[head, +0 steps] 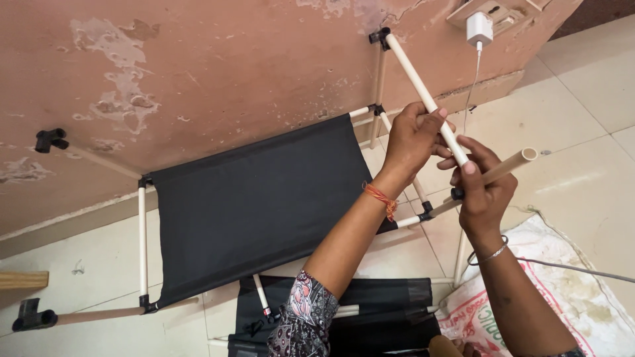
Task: The person assembles a small folding table by connecting white plastic poles with black elbow joints and attaching a black fabric top. They insert poles into joints, secure the frame, and then place the fabric top over the frame.
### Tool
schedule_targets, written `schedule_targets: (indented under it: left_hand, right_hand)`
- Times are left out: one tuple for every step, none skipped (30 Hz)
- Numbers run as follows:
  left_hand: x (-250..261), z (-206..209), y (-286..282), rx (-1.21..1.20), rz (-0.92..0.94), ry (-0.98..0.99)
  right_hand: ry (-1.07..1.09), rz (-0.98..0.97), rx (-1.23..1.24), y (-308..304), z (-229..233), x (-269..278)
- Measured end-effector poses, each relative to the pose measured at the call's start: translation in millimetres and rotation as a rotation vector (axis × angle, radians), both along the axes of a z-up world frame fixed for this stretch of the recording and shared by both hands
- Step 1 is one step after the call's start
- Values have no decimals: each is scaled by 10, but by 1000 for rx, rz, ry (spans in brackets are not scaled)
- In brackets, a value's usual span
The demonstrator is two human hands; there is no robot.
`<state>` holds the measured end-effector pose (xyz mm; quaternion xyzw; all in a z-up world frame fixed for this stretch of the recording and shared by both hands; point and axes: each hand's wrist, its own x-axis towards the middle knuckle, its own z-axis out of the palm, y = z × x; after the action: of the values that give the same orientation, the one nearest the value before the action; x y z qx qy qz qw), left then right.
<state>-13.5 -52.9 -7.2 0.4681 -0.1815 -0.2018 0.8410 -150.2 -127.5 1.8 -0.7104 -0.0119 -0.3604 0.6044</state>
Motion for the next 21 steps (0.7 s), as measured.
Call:
schedule_targets:
  left_hand:
    - [6, -1, 0, 9, -3, -16]
    - [12, -4, 1, 18, -5, -33]
    - [11, -10, -3, 25, -8, -48]
    - [11, -20, -3, 41, -4, -56]
    - [14, -30, 0, 57, 1, -66]
    - [16, -37, -3, 72, 5, -76]
    - [22, -43, -6, 61, -12, -55]
    - [31, -47, -8, 49, -28, -33]
    - [38, -48, -15, 37, -44, -12]
    - [44, -49, -19, 52, -45, -16]
    - [50, -51, -12, 67, -44, -19]
    - [54, -52, -7, 83, -44, -22]
    - [57, -52, -4, 93, -44, -14]
    - [61, -49, -5, 102, -44, -6]
    - [66, -45, -4, 111, -45, 1]
    - [66, -43, 2, 103, -48, -12]
    - [62, -44, 13, 96, -50, -24]
    - [58, -44, 20, 89, -53, -36]
    - [61, -39, 20, 86, -53, -39]
    - [65, -31, 20, 82, -53, -42]
    - [72, -22, 20, 78, -51, -46]
  right_hand:
    - [24, 18, 40, -4, 2, 13]
    - [47, 37, 79, -2, -2, 31]
    - [73, 56, 118, -7, -7, 39]
    - [61, 87, 126, -14, -15, 44]
    - [48, 117, 135, -24, -26, 52]
    - [35, 148, 143, -38, -40, 56]
    - [31, 164, 130, -54, -57, 58]
    - [28, 179, 117, -76, -77, 60]
    - [25, 195, 103, -103, -98, 64]
    - [13, 200, 123, -123, -128, 74]
    - [2, 206, 144, -133, -165, 87]
    - [-9, 212, 164, -144, -202, 99]
    - [-23, 201, 151, -153, -240, 106]
    - [-37, 191, 138, -161, -273, 113]
    - [-51, 179, 124, -171, -298, 115]
    - [-38, 161, 111, -180, -314, 109]
    - [-23, 143, 99, -182, -322, 98]
    - [-9, 125, 88, -178, -319, 90]
    - [0, 136, 96, -176, -300, 90]
    - [10, 147, 105, -173, -268, 91]
    - [19, 161, 112, -163, -225, 100]
